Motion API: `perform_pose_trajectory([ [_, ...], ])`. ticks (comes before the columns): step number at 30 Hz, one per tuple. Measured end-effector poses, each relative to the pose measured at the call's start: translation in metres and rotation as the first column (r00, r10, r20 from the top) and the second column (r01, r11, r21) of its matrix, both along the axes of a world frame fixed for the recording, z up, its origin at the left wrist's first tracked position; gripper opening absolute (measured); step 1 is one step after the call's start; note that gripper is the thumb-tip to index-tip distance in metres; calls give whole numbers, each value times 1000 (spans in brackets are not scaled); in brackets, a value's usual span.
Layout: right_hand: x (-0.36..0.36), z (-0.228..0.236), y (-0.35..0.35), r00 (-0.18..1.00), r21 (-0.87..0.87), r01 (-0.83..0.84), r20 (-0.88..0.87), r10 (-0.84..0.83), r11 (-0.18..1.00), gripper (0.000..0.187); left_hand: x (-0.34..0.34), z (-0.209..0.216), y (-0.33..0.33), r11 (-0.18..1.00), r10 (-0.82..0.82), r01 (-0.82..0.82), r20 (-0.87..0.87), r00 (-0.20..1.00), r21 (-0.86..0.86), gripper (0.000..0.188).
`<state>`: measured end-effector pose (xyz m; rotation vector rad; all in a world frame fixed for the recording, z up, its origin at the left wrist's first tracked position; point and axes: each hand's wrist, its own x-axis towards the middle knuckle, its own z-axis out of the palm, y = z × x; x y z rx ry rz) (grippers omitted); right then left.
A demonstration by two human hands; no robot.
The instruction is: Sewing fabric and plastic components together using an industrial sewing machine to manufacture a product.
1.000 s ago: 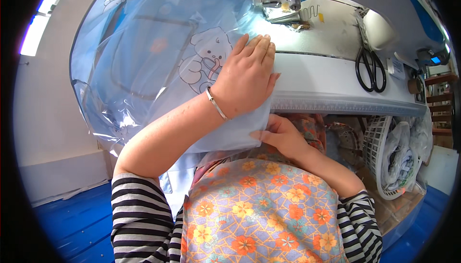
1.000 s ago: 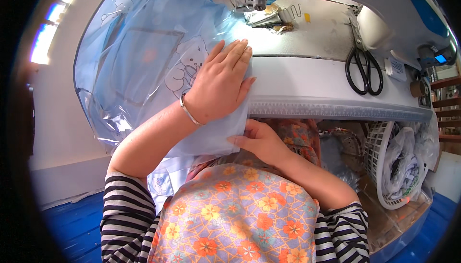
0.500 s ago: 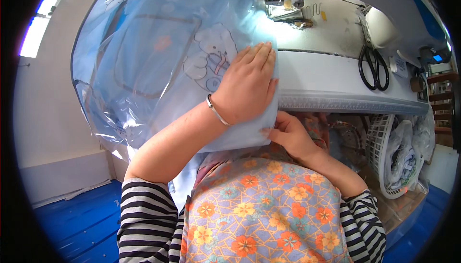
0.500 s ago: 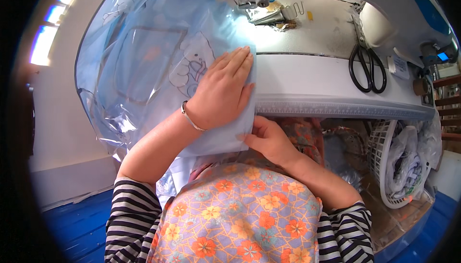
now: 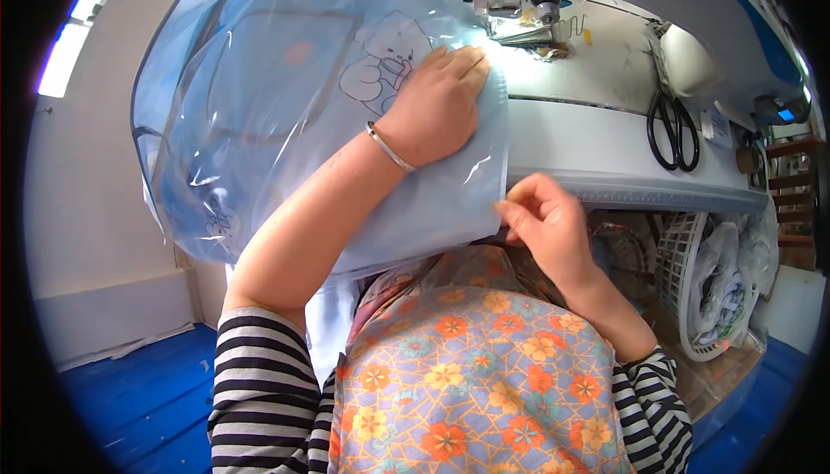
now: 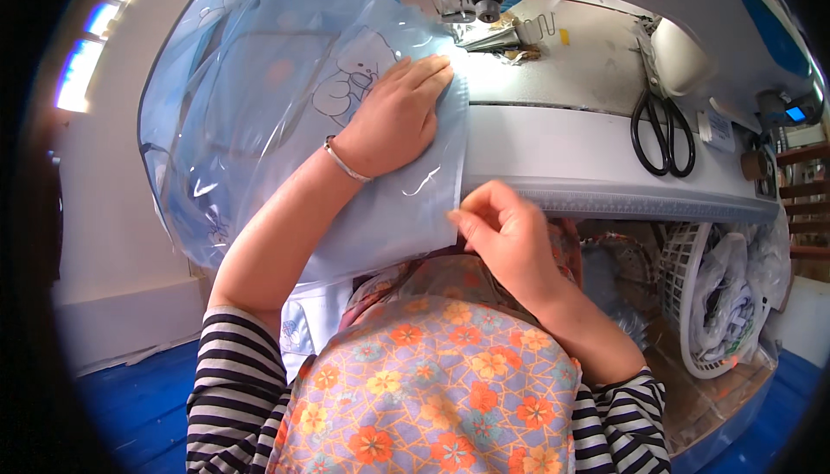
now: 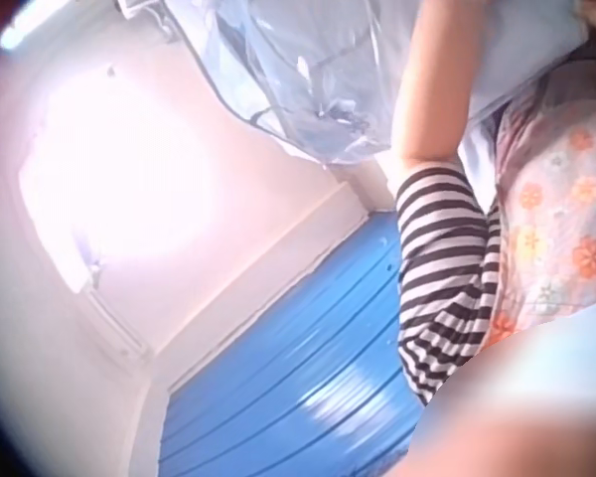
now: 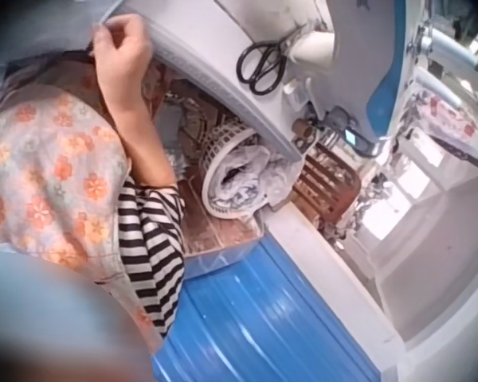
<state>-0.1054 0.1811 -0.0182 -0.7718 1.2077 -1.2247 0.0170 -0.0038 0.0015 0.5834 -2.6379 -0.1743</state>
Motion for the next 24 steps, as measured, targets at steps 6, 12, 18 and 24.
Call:
perform_pose_trajectory([
  [6,-19,9,-50,960,-301,-3,-267,-81,954,25,83,19,27,957,236,-238,-33,971,-166,47],
  [12,-15,13,-94,351,-493,-179,-841,-413,851,31,209,4,48,640,730,-713,-60,680,-287,37],
  [18,18,13,-54,589,-449,-172,-761,-274,877,21,229,-11,35,725,640,-649,-124,758,-229,8],
  [24,33,6,-20,990,-339,136,18,-138,931,13,226,23,46,798,537,-602,-493,684,34,6],
])
